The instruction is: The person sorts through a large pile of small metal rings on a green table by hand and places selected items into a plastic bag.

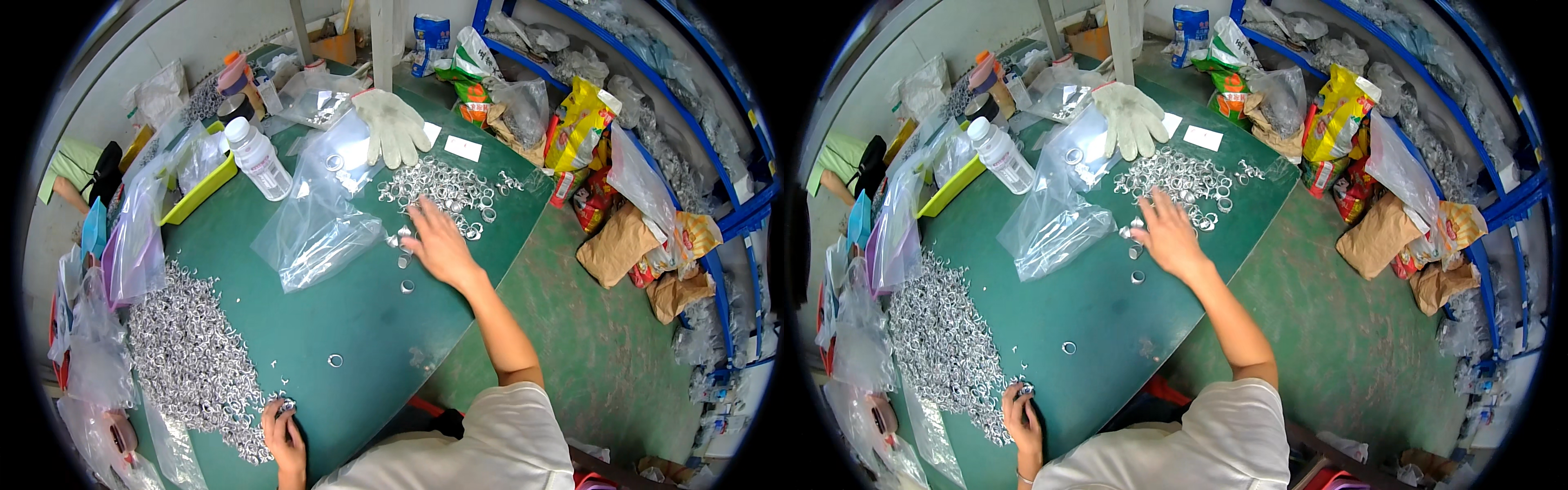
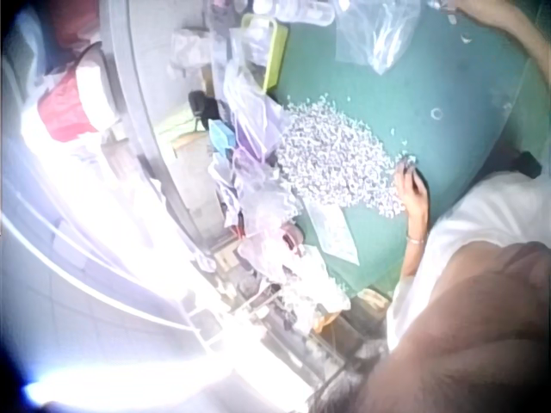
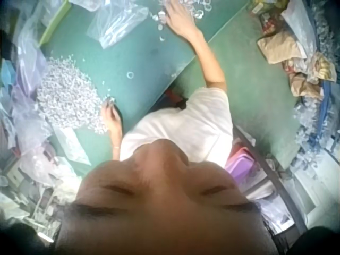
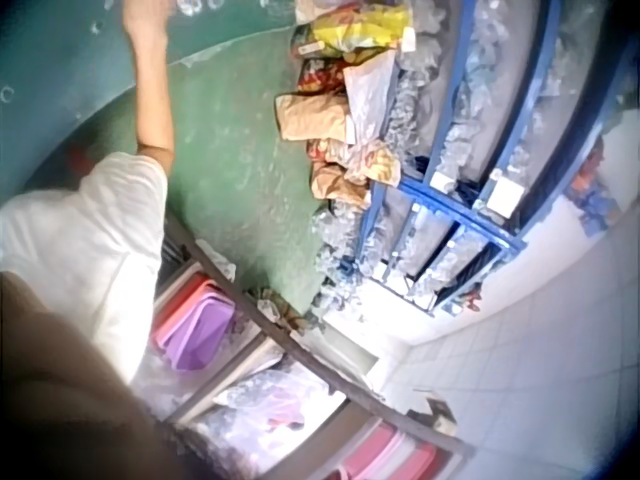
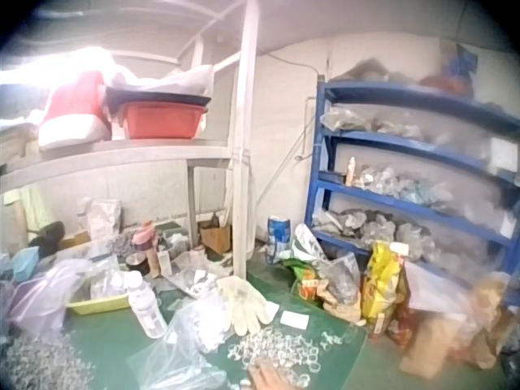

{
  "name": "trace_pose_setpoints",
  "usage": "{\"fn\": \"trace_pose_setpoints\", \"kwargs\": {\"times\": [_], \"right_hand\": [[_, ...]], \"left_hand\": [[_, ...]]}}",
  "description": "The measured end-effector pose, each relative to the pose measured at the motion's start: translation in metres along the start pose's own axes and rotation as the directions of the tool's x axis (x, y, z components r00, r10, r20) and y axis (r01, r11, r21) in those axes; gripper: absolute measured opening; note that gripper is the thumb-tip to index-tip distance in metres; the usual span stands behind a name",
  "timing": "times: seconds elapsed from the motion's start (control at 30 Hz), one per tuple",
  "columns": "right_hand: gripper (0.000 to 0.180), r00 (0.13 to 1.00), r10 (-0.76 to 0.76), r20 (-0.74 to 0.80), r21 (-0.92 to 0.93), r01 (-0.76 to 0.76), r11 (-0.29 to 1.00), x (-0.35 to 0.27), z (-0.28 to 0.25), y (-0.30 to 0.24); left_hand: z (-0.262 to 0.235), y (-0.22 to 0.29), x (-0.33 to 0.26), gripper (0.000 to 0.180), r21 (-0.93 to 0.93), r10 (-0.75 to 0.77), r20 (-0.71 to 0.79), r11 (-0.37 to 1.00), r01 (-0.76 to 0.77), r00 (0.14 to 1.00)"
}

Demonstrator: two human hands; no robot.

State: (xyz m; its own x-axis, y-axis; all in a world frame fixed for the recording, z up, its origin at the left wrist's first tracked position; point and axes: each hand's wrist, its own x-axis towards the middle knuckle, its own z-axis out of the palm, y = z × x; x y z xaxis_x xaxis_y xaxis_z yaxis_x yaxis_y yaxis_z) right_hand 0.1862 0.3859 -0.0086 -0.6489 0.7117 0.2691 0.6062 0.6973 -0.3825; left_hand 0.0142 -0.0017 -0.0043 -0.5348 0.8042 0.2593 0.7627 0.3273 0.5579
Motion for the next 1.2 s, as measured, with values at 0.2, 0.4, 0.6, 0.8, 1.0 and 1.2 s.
{"fn": "trace_pose_setpoints", "kwargs": {"times": [0.2,0.4,0.6,0.8,1.0,1.2], "right_hand": [[0.046,0.991,-0.136,0.013,0.075,0.135,0.988,-0.021,-0.009,-0.014],[0.045,0.948,0.166,-0.272,-0.012,-0.176,0.984,-0.008,-0.017,0.026],[0.053,0.998,0.063,0.031,-0.013,-0.063,0.998,-0.018,-0.015,0.011],[0.053,0.998,-0.003,0.057,0.162,-0.006,0.987,-0.024,-0.021,0.000],[0.058,0.996,0.035,-0.081,-0.067,-0.041,0.997,0.016,-0.009,0.021],[0.062,0.995,-0.002,0.103,-0.028,0.005,1.000,-0.007,-0.007,0.005]], "left_hand": [[0.001,0.000,-0.002,0.019,-0.007,-0.030,0.002,1.000,0.030,1.000],[0.000,0.002,-0.002,0.018,0.001,-0.023,0.009,1.000,0.023,1.000],[0.001,0.003,-0.005,0.019,-0.021,-0.029,0.010,0.999,0.029,1.000],[0.003,0.004,-0.009,0.020,-0.030,-0.049,0.028,0.998,0.049,0.998],[0.003,0.005,-0.005,0.022,-0.033,-0.043,0.002,0.999,0.043,0.999],[0.004,0.008,-0.007,0.022,0.006,-0.058,0.014,0.998,0.058,0.998]]}}
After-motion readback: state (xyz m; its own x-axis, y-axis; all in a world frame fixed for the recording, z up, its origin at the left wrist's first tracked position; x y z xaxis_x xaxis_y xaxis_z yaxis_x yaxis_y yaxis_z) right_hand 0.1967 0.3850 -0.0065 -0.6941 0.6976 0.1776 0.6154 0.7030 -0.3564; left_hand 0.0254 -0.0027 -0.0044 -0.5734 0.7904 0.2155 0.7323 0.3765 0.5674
